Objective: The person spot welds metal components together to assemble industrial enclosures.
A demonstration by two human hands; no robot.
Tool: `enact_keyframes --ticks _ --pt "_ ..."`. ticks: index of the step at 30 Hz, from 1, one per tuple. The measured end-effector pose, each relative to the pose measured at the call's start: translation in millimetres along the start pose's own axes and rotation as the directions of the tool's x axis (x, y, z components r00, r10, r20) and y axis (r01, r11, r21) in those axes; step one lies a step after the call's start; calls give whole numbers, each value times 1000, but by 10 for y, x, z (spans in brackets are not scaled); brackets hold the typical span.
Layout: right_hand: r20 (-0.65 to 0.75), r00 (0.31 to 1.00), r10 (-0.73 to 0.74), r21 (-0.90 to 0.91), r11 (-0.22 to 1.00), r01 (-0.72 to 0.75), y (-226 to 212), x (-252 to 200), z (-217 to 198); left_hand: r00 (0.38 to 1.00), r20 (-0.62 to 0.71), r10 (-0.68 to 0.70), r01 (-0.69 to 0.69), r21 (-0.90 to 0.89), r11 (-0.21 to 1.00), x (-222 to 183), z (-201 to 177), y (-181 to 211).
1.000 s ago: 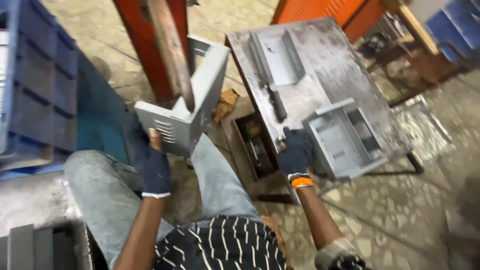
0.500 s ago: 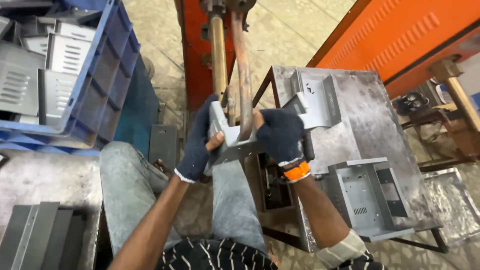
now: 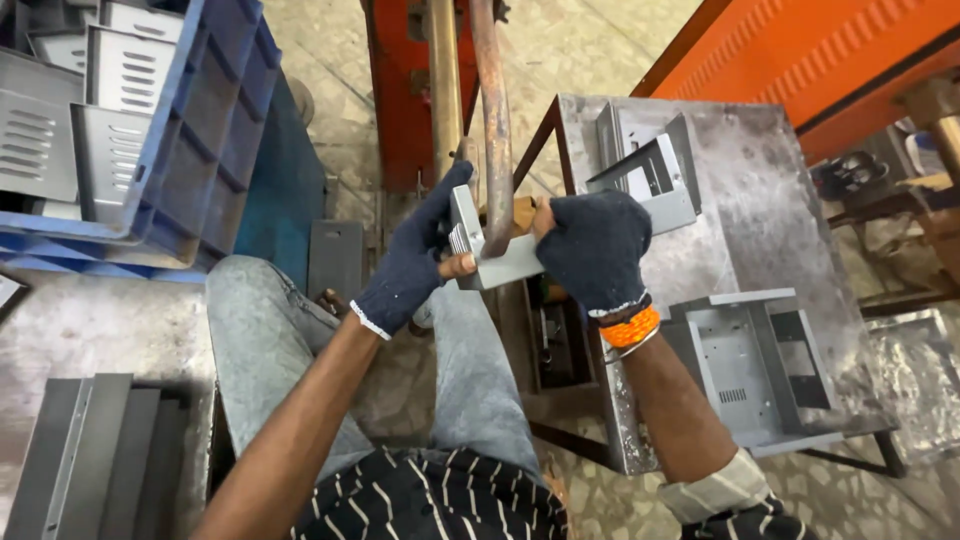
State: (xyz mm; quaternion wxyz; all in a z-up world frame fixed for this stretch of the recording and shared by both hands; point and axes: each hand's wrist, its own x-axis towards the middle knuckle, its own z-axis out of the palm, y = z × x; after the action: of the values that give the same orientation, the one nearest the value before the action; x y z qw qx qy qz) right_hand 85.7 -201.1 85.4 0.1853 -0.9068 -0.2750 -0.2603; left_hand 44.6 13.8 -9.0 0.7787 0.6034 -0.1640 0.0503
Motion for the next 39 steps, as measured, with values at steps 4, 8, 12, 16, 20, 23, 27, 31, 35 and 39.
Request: enact_keyframes --ticks 4,8,12,16,20,23,27,31,35,39 --pt "32 999 -27 -37 999 29 16 -17 -4 1000 -12 -8 8 -27 1000 -26 30 -26" --pt "92 995 25 -28 999 -23 -44 -25 -29 1000 -22 21 -22 -58 998 -93 27 -121" --pt "65 998 -4 27 1000 2 84 -19 84 998 -63 12 -15 -50 999 11 44 -128" --pt "-9 1000 -17 -34 999 17 63 1 79 998 -42 37 -37 -15 999 37 53 -70" --pt "-11 999 -40 -48 998 39 136 196 156 994 -79 69 -60 106 993 211 6 -8" --pt "51 999 5 -87 996 -1 140 263 197 993 -102 60 -55 58 997 233 5 -3" --pt "83 995 -48 -18 999 50 160 214 184 983 -106 147 -136 111 985 201 -52 -407" --pt "13 1000 -21 10 1000 21 144 94 157 994 -88 65 -80 -187 979 101 -12 -413" --pt "52 998 -43 1 999 43 178 112 209 995 -100 6 -36 -304 952 47 3 -465" --pt "26 999 22 7 1000 -22 7 -176 -118 923 -9 -386 296 -626 721 -229 15 -489"
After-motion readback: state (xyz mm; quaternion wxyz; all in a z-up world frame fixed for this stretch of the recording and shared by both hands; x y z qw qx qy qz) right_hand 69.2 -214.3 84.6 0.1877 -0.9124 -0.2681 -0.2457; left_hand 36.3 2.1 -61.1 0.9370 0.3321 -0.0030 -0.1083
